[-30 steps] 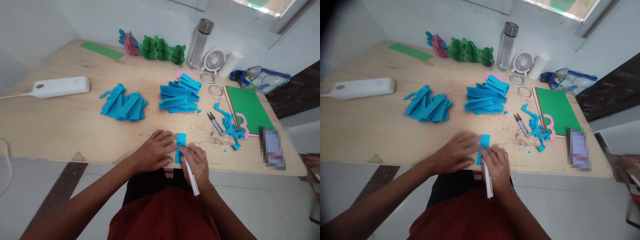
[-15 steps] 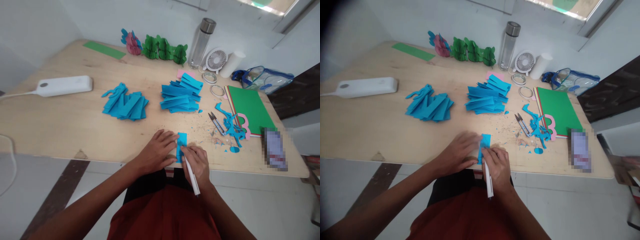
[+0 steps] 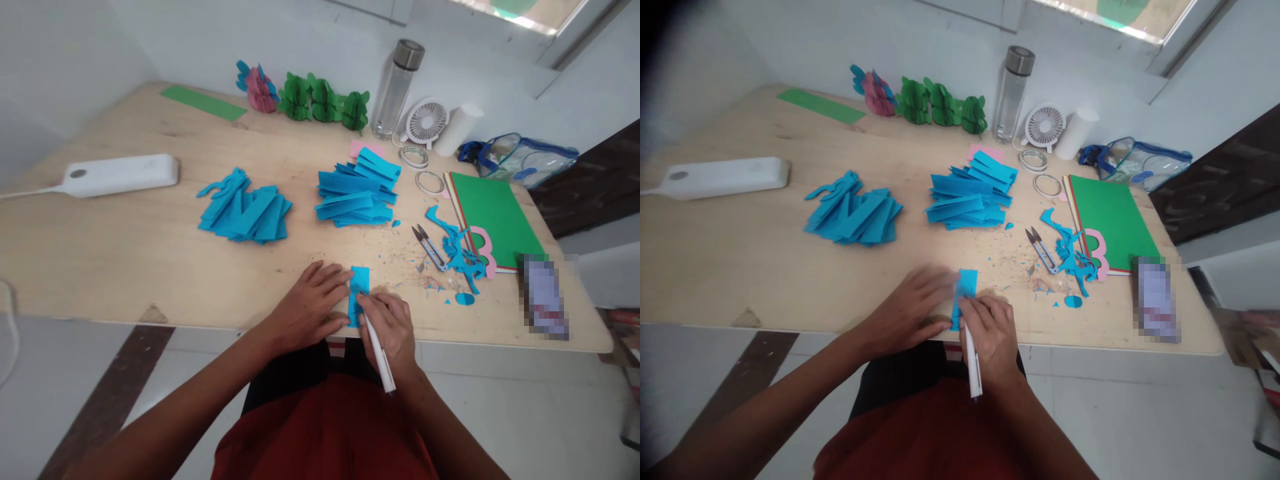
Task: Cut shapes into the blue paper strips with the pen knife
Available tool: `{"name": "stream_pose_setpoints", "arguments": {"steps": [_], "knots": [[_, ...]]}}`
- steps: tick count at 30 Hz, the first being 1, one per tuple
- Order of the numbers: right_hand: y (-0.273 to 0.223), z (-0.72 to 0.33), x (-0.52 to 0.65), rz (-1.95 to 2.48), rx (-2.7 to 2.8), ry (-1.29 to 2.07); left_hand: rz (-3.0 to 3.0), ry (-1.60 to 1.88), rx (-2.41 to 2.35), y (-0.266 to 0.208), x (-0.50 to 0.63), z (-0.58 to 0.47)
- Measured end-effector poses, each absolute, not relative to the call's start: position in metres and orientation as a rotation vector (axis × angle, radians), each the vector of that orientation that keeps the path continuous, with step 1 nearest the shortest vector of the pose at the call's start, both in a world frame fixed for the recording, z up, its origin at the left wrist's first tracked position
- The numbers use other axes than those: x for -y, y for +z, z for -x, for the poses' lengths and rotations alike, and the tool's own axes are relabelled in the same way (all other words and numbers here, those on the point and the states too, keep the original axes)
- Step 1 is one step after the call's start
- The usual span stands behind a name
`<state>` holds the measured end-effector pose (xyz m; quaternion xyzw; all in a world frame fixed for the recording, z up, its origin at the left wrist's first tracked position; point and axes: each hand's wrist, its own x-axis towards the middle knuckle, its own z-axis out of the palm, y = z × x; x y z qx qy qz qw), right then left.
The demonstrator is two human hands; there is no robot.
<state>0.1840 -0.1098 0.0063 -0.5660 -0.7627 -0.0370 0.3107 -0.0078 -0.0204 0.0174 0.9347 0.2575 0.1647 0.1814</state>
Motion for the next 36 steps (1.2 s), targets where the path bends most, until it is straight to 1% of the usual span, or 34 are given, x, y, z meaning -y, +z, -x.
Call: {"name": "stream_pose_setpoints", "arguments": {"steps": [24,36], "knots": [[0.006,-0.185,0.11,1.474,2.016,-0.087,-2.728,0.339,-0.642,0.021,0.011,0.015],[0.01,-0.184,0.109,1.461,2.019,-0.111,-2.751,0.377,-0.6,0.025,0.009,0.016]]}}
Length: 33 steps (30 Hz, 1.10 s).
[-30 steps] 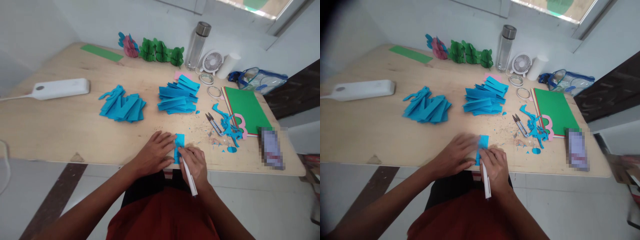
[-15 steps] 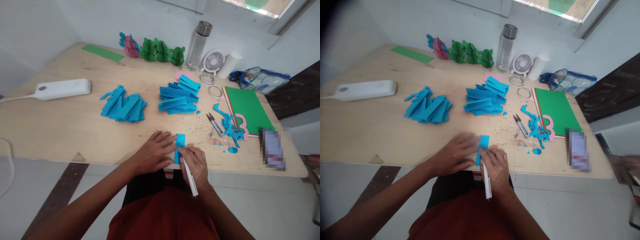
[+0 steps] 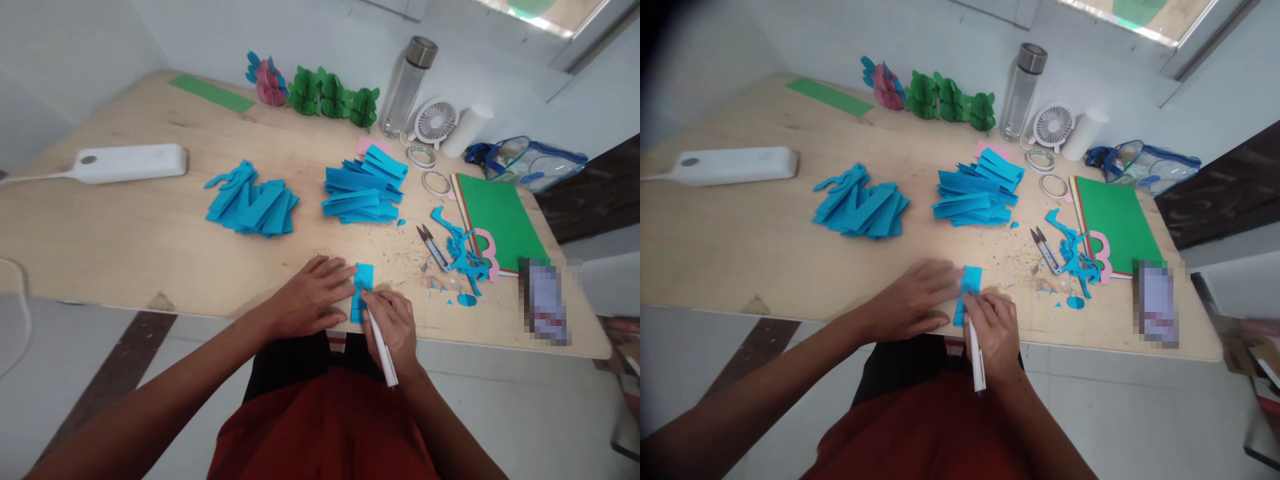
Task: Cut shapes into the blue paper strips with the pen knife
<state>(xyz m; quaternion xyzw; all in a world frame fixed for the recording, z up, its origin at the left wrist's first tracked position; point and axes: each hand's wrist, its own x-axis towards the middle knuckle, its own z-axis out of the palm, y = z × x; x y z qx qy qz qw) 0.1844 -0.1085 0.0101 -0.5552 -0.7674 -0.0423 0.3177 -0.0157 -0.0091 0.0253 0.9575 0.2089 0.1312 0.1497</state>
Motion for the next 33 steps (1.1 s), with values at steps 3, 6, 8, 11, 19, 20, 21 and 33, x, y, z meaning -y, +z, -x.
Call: {"name": "stream_pose_setpoints", "arguments": {"steps": [3,6,8,11,19,20,21,33], "knots": [[0.011,-0.184,0.108,1.472,2.03,-0.106,-2.757,0.384,-0.585,0.025,0.007,0.017],[0.01,-0.185,0.108,1.476,2.038,-0.102,-2.759,0.382,-0.561,0.023,0.004,0.02],[0.01,-0.185,0.109,1.48,2.038,-0.098,-2.762,0.381,-0.542,0.021,0.002,0.021],[0.009,-0.185,0.109,1.478,2.04,-0.098,-2.774,0.372,-0.52,0.019,0.0,0.023],[0.01,-0.185,0.109,1.477,2.032,-0.075,-2.821,0.404,-0.446,0.011,-0.007,0.025],[0.01,-0.185,0.109,1.478,2.032,-0.074,-2.825,0.406,-0.436,0.011,-0.008,0.026],[0.01,-0.185,0.109,1.479,2.033,-0.074,-2.828,0.408,-0.428,0.01,-0.008,0.026],[0.023,-0.184,0.105,1.48,1.878,0.162,-2.832,0.441,-0.421,0.008,-0.008,0.026]]}}
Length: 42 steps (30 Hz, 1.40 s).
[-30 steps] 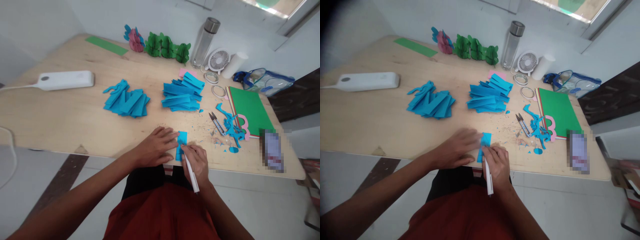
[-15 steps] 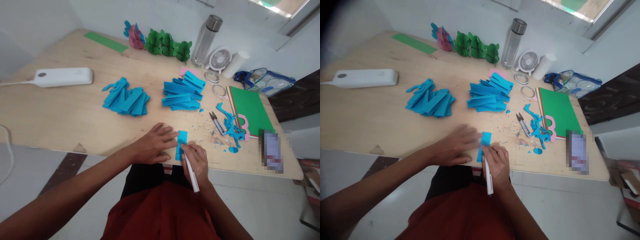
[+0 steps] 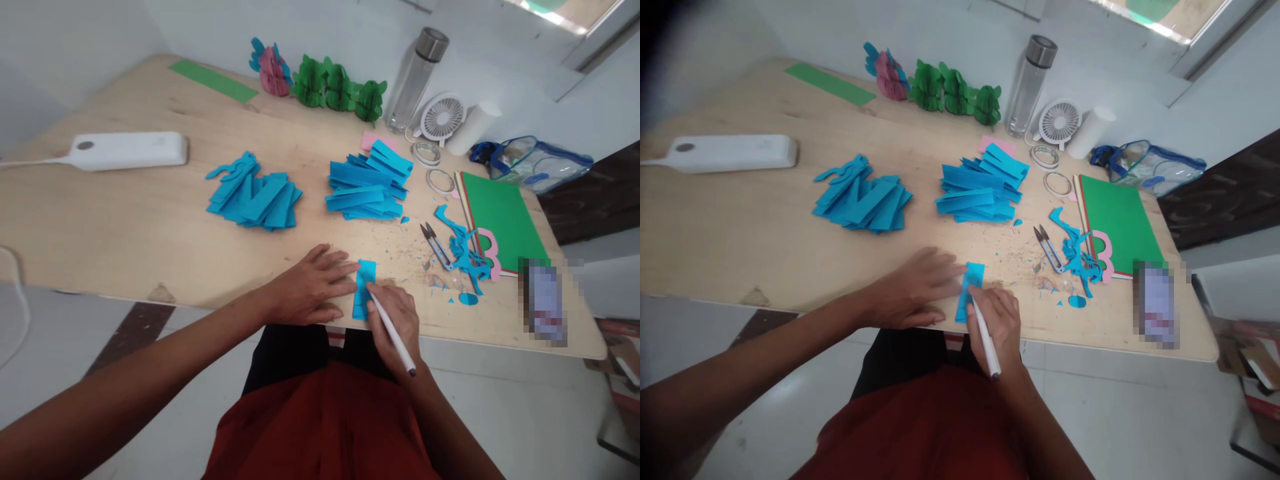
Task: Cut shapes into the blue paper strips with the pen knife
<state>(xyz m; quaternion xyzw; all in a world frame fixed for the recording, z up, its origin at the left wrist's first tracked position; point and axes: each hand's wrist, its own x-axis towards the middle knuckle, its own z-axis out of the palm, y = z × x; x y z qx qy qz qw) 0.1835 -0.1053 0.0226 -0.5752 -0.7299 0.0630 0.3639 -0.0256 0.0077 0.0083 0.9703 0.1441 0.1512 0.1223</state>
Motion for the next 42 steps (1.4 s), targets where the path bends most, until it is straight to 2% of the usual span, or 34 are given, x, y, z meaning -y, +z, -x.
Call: {"name": "stream_pose_setpoints", "arguments": {"steps": [5,11,42], "knots": [[0.026,-0.184,0.095,1.484,1.569,0.45,-2.815,0.416,-0.434,0.015,-0.007,0.025],[0.015,-0.18,0.082,1.579,1.391,0.605,-2.809,0.412,-0.424,0.014,-0.007,0.026],[0.022,-0.172,0.071,1.635,1.572,0.419,-2.765,0.45,-0.435,0.009,-0.007,0.026]]}}
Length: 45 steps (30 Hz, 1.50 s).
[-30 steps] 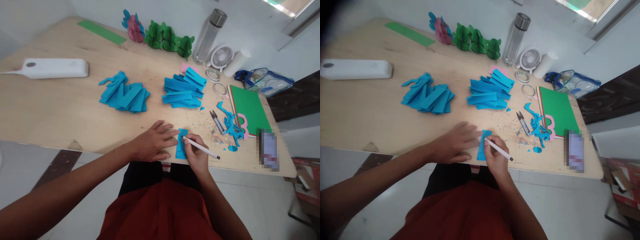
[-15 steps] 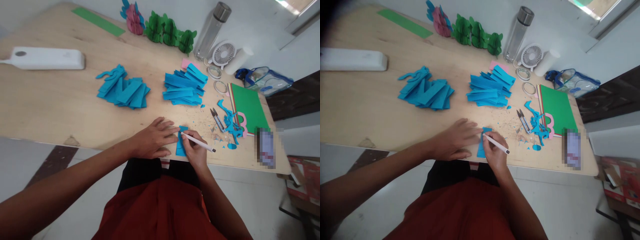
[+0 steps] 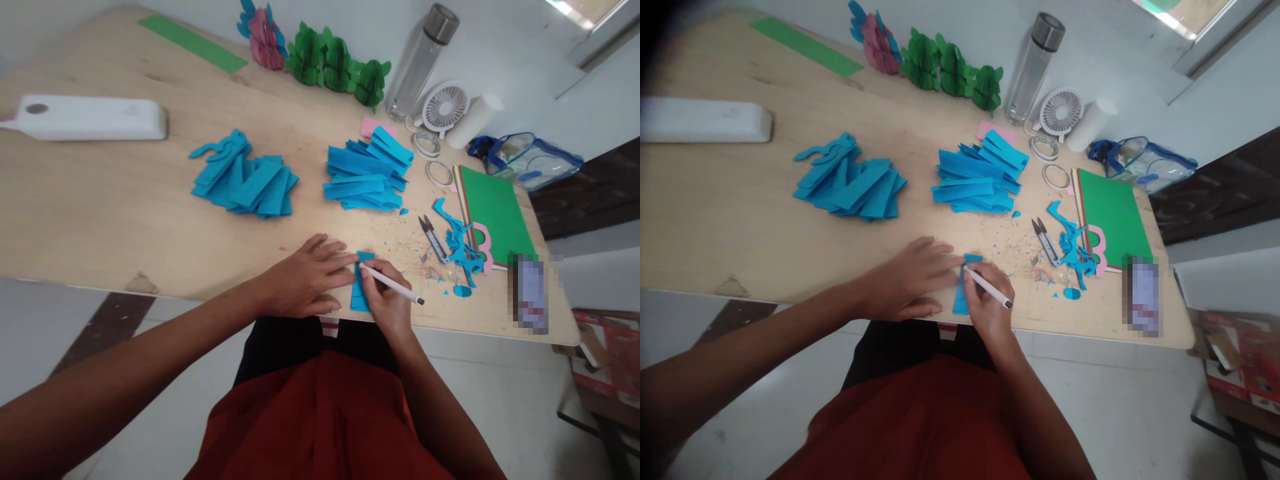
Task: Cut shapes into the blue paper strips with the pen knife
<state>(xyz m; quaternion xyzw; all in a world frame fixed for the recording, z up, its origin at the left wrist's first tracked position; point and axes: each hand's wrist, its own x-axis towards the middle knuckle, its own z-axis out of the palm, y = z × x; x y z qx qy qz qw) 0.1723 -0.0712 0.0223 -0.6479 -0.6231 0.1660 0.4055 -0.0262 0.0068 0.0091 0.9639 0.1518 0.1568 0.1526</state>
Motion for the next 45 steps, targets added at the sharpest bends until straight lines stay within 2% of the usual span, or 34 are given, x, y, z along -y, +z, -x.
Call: {"name": "stream_pose_setpoints", "arguments": {"steps": [45], "knots": [[0.023,-0.175,0.088,1.69,1.547,0.389,-2.802,0.448,-0.436,0.012,-0.006,0.025]]}}
